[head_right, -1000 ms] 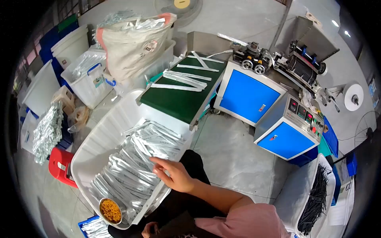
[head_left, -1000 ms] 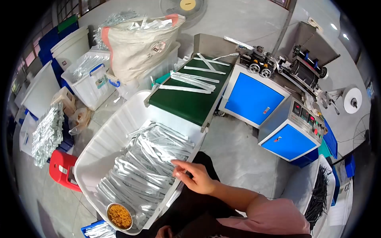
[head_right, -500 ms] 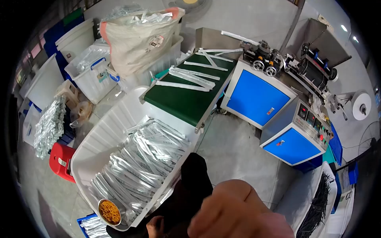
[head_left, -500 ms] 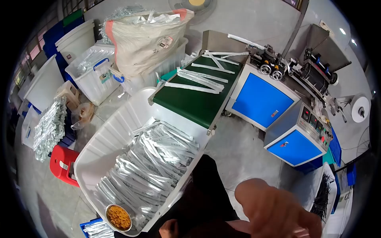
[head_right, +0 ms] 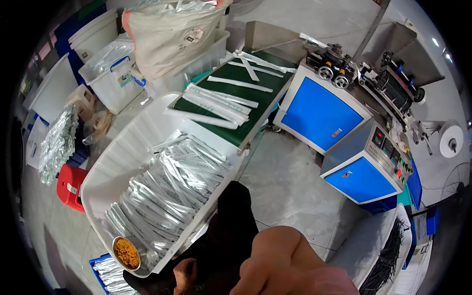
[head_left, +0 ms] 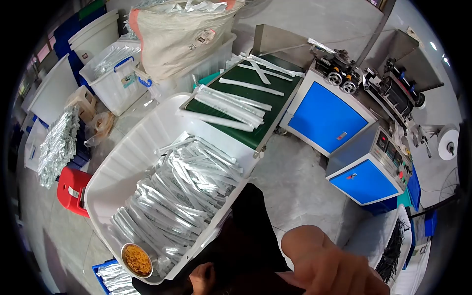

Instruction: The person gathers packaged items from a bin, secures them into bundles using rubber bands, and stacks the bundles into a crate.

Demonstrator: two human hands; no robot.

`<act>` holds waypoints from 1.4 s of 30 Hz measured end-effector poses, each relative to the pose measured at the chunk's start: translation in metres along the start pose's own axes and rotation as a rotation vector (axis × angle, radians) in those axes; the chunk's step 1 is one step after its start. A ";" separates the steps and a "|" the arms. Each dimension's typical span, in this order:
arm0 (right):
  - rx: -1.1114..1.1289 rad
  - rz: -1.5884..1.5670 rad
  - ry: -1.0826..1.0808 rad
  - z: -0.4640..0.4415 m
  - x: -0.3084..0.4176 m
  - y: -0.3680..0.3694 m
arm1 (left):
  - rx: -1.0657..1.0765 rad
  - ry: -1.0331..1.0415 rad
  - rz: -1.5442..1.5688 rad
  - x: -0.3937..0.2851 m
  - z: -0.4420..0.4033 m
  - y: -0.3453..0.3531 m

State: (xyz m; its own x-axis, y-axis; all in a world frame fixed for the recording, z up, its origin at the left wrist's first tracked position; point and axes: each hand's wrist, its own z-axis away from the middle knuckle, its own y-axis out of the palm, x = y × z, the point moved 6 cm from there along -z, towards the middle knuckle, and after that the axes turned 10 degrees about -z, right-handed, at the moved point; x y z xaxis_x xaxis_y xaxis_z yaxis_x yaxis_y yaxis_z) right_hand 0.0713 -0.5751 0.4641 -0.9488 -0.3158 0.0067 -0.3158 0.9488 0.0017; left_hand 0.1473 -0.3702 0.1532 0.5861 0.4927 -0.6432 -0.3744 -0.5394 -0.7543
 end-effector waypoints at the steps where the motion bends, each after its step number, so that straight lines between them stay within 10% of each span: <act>1: 0.008 -0.109 0.005 0.007 0.001 -0.005 | 0.018 0.005 0.005 -0.002 -0.001 0.000; 7: -0.380 1.184 0.830 0.131 -0.014 -0.137 | -0.040 0.245 0.088 -0.035 -0.041 0.006; 16: -0.136 1.858 1.297 0.245 0.011 -0.421 | 0.134 0.600 0.168 -0.115 -0.101 0.086; 25: -0.081 1.958 1.843 0.282 0.007 -0.538 | 0.317 0.603 0.140 -0.103 -0.105 0.136; 28: 0.077 2.214 1.842 0.259 0.007 -0.542 | 0.324 0.604 0.145 -0.105 -0.107 0.138; 32: 0.104 2.491 1.241 0.167 0.018 -0.523 | 0.364 0.488 0.140 -0.102 -0.104 0.135; 36: -0.265 2.467 1.405 0.161 0.047 -0.519 | 0.237 0.629 0.144 -0.093 -0.095 0.151; 40: -1.385 1.983 0.691 0.213 0.128 -0.499 | 0.352 0.379 0.247 -0.075 -0.097 0.160; 42: -1.383 1.872 0.550 0.256 0.156 -0.472 | 0.306 0.461 0.321 -0.090 -0.104 0.159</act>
State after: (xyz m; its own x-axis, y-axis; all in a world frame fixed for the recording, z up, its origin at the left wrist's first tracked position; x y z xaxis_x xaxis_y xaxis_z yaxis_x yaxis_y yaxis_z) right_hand 0.0702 -1.0727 0.2083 0.0555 0.3364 0.9401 0.9276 -0.3658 0.0761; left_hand 0.1097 -0.5716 0.1051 0.6344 -0.0419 -0.7719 -0.7307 -0.3581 -0.5812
